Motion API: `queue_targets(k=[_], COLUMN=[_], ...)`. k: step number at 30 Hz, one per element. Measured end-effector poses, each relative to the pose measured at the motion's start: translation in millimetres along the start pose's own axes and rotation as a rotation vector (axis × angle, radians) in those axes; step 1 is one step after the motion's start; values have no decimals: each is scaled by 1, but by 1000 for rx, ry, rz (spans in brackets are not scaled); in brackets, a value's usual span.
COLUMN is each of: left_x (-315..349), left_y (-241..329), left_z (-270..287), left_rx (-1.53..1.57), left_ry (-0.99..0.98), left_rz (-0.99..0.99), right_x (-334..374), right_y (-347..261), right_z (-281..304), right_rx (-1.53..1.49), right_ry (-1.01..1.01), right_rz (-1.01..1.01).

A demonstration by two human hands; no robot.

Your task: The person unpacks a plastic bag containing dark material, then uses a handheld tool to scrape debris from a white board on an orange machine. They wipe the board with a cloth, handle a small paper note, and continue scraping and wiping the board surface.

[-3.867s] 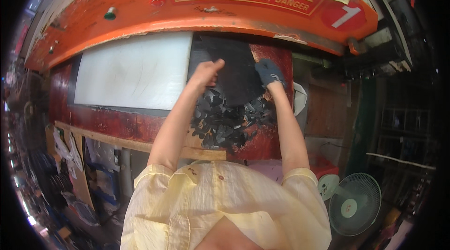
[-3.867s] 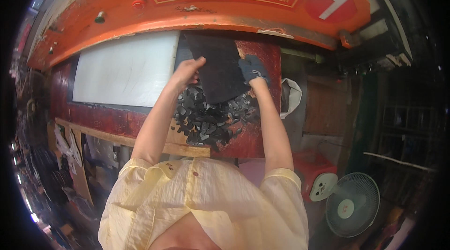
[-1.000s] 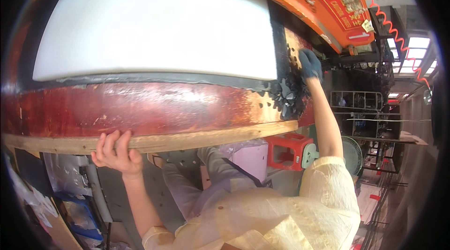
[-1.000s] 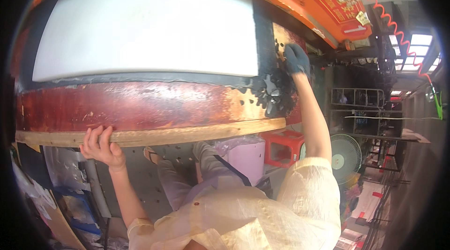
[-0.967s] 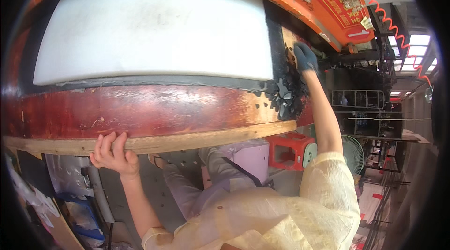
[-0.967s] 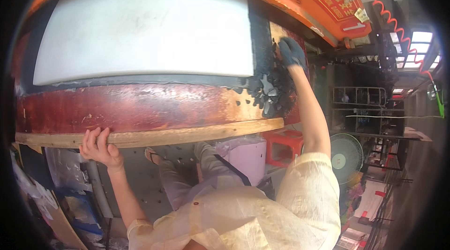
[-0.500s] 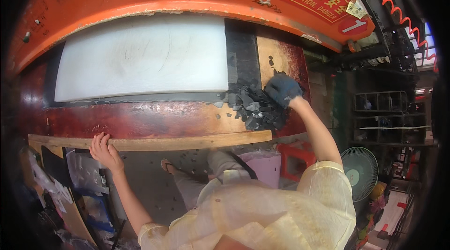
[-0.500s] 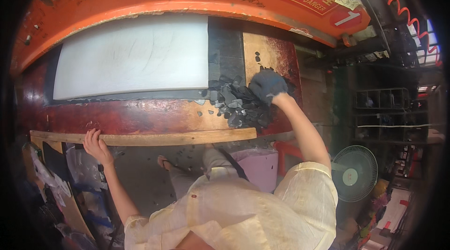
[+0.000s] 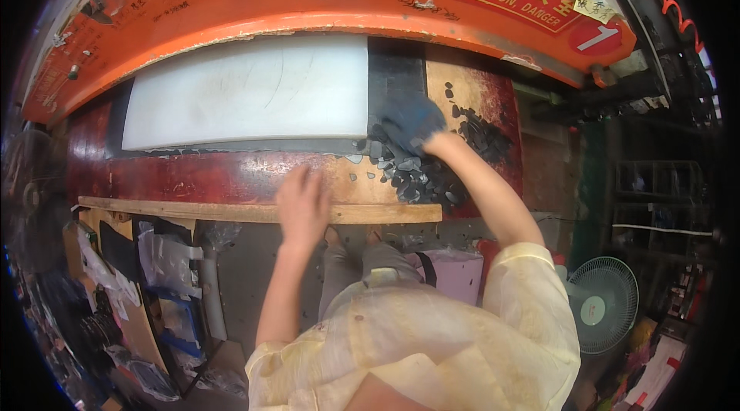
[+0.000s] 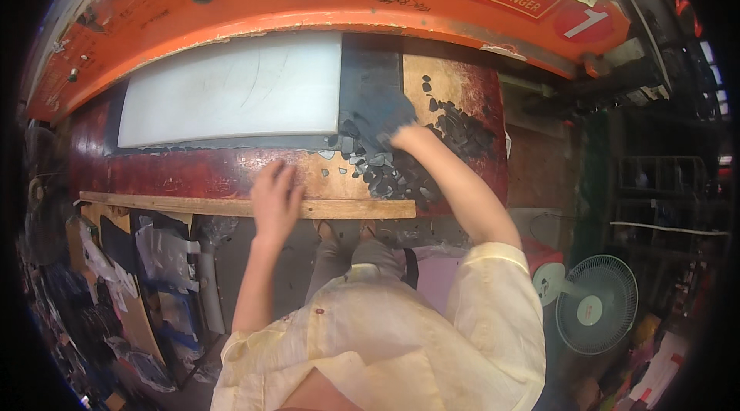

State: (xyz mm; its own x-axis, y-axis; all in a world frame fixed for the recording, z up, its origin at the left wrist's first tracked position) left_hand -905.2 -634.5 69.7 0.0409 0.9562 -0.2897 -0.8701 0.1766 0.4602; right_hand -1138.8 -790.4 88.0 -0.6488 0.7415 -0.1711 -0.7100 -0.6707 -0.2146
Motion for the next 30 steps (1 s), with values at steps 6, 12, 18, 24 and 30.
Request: queue_targets(k=[6,12,18,24,30], left_x=[-22,-17,-26,-53,-40], left_y=[39,57,49,29,99], left_z=[-40,-50,-45,-43,-74], left_rx=[35,65,296,117,105], left_ry=[-82,-216,-166,-61,-143], left_rz=[-41,-234,-208,7,-63], right_x=[22,-31,45,-1,-61], right_y=[0,-7,-36,2,49], right_z=[27,-6,18,24,4], right_rx=[-135,93,-101,32,175], right_ry=[-183,33,-213,29,149], right_rz=[-235,-210,-62,-164,-140])
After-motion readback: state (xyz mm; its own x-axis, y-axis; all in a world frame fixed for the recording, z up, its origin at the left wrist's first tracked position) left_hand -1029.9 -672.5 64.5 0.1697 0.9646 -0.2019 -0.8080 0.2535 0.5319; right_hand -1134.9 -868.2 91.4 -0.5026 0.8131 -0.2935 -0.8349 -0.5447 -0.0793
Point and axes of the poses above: each hand's wrist, its own x-axis away from the middle knuckle, its own z-axis out of the back of the hand, y = z × x, the point moved 2 cm from there along -x, towards the middle knuckle, and after that the axes turned 2 degrees about y, right-handed, at the moved point
